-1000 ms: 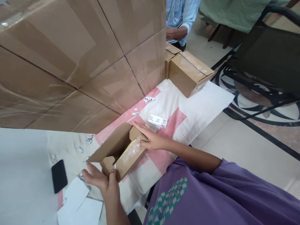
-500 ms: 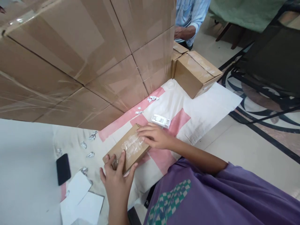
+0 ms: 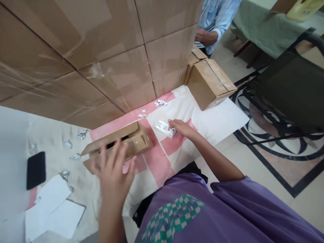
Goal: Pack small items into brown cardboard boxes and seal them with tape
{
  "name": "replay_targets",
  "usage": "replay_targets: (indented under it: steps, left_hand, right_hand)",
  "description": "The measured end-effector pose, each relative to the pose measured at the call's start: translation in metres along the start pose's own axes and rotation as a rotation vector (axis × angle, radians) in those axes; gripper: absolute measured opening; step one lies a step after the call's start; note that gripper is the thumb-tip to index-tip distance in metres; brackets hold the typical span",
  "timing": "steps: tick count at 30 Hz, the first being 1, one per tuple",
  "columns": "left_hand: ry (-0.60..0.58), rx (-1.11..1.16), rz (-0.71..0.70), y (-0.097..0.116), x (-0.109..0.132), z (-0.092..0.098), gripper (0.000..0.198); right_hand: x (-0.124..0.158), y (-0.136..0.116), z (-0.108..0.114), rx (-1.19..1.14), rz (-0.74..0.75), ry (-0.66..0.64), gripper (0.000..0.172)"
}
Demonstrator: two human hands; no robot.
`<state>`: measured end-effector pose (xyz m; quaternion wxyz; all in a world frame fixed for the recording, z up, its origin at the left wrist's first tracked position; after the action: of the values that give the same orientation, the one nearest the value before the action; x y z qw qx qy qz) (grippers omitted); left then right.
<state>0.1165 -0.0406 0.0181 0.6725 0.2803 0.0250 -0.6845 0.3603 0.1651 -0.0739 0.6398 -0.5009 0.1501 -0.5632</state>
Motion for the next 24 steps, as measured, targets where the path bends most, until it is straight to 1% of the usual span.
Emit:
replay_targets:
  steps: [1, 2, 4, 5, 6, 8, 9, 11, 12, 14, 18, 21, 24]
  left_hand:
    - [0.072, 0.124, -0.107, 0.021, 0.004, -0.013, 0.05]
    - [0.09, 0.187, -0.174, 0.04, 0.007, -0.032, 0.046]
    - [0.079, 0.232, -0.227, 0.072, 0.004, -0.078, 0.042]
    - [0.096, 0.254, -0.237, 0.081, -0.002, -0.103, 0.044]
    - [0.111, 0.293, -0.178, 0.084, -0.011, -0.127, 0.052]
    - [0.129, 0.328, -0.003, 0.077, -0.033, -0.169, 0.079]
    - [0.098, 0.348, 0.029, 0.07, -0.043, -0.185, 0.087]
    - [0.065, 0.394, 0.046, 0.055, -0.056, -0.207, 0.099]
    - [0.053, 0.411, 0.038, 0.049, -0.059, -0.213, 0.102]
    - [0.051, 0.423, 0.03, 0.041, -0.059, -0.217, 0.105]
    - [0.054, 0.397, 0.038, 0.042, -0.053, -0.214, 0.102]
    - [0.069, 0.382, 0.039, 0.046, -0.053, -0.211, 0.102]
    - [0.063, 0.383, 0.045, 0.046, -0.055, -0.21, 0.104]
  right_hand:
    - [-0.002, 0.002, -0.002, 0.002, -0.003, -0.007, 0.047]
    - [-0.005, 0.003, -0.003, 0.001, -0.003, -0.01, 0.042]
    - [-0.008, 0.005, -0.004, -0.009, 0.007, -0.02, 0.034]
    - [-0.009, 0.006, -0.005, -0.018, 0.015, -0.024, 0.031]
    - [-0.009, 0.006, -0.005, -0.028, 0.025, -0.026, 0.03]
    - [-0.007, 0.005, -0.007, -0.051, 0.044, -0.009, 0.026]
    - [-0.006, 0.004, -0.009, -0.062, 0.054, 0.005, 0.024]
    - [-0.001, 0.002, -0.012, -0.081, 0.071, 0.038, 0.021]
    - [0.001, 0.002, -0.014, -0.086, 0.079, 0.055, 0.021]
    - [0.008, 0.002, -0.017, -0.088, 0.097, 0.099, 0.024]
    - [0.028, 0.011, -0.013, -0.09, 0.129, 0.195, 0.026]
    - [0.043, 0.021, -0.008, -0.112, 0.143, 0.197, 0.032]
    - [0.051, 0.03, -0.007, -0.147, 0.134, 0.161, 0.037]
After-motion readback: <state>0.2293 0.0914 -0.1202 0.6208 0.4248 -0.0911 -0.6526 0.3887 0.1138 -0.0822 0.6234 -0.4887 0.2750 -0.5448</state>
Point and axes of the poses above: each hand's wrist, its own x-axis away from the middle knuckle, its own z-axis out of the back of the hand, y = z × x, the point moved 2 cm from there along -x, towards the middle knuckle, and after that the axes turned 3 degrees about x, right-handed, at the moved point
